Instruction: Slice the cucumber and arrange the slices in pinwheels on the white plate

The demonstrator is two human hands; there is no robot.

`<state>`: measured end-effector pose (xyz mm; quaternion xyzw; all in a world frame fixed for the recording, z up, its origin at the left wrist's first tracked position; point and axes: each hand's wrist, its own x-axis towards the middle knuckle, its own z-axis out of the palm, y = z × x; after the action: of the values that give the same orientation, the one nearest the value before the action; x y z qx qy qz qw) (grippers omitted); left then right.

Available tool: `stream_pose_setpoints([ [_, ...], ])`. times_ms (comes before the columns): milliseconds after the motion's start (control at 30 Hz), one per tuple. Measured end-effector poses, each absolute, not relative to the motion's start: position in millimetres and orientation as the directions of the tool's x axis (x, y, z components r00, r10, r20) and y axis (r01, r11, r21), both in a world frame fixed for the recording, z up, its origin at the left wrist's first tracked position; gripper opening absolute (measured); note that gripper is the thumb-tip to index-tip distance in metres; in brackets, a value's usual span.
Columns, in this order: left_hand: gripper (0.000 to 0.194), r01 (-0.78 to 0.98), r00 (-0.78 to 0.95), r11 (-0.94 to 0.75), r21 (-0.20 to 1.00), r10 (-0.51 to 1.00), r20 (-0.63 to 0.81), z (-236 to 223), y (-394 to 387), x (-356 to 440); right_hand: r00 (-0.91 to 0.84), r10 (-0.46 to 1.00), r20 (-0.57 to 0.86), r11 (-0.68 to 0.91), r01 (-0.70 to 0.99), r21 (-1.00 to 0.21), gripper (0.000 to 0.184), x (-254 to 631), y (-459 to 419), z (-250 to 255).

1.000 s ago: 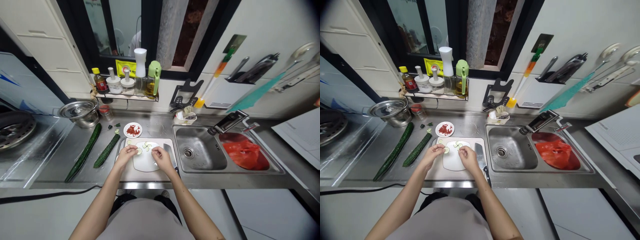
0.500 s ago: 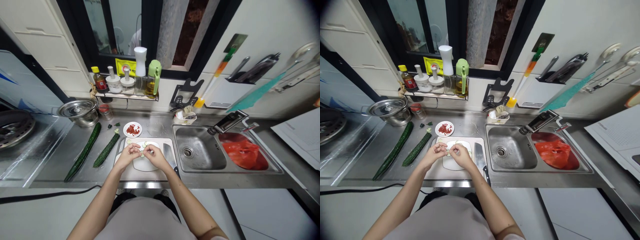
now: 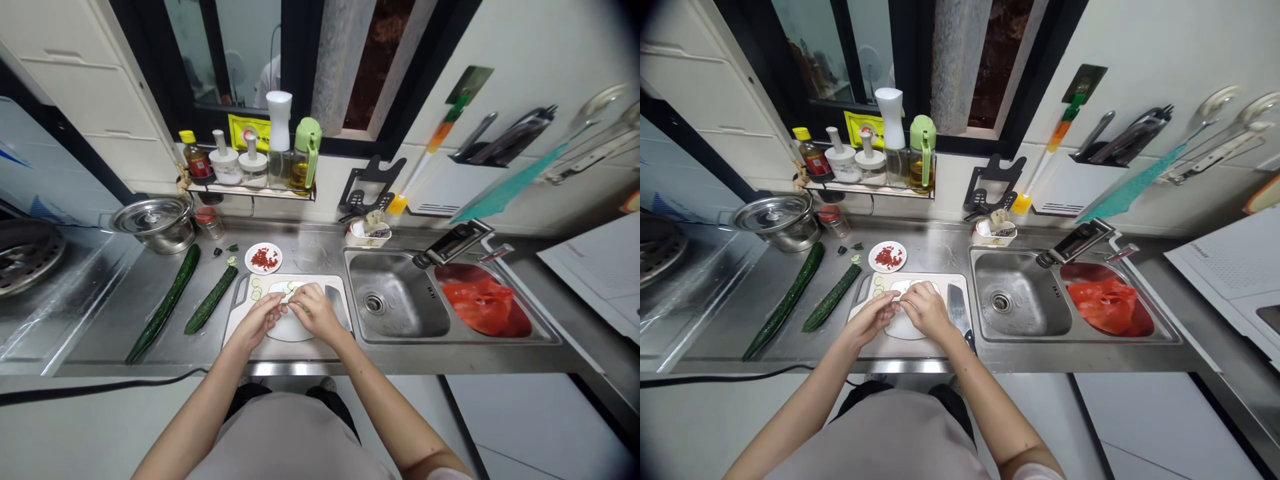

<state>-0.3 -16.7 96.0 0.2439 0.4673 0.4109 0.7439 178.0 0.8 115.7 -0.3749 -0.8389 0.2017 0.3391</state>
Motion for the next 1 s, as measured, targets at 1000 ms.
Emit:
stream_pose_setpoints([
  [1000, 0.041, -0.086, -0.075, 0.057, 0.995, 0.995, -0.064, 95, -21, 13, -0.418, 0.843, 0.338, 0.508, 0.415, -0.755, 0.011, 169, -2, 107],
])
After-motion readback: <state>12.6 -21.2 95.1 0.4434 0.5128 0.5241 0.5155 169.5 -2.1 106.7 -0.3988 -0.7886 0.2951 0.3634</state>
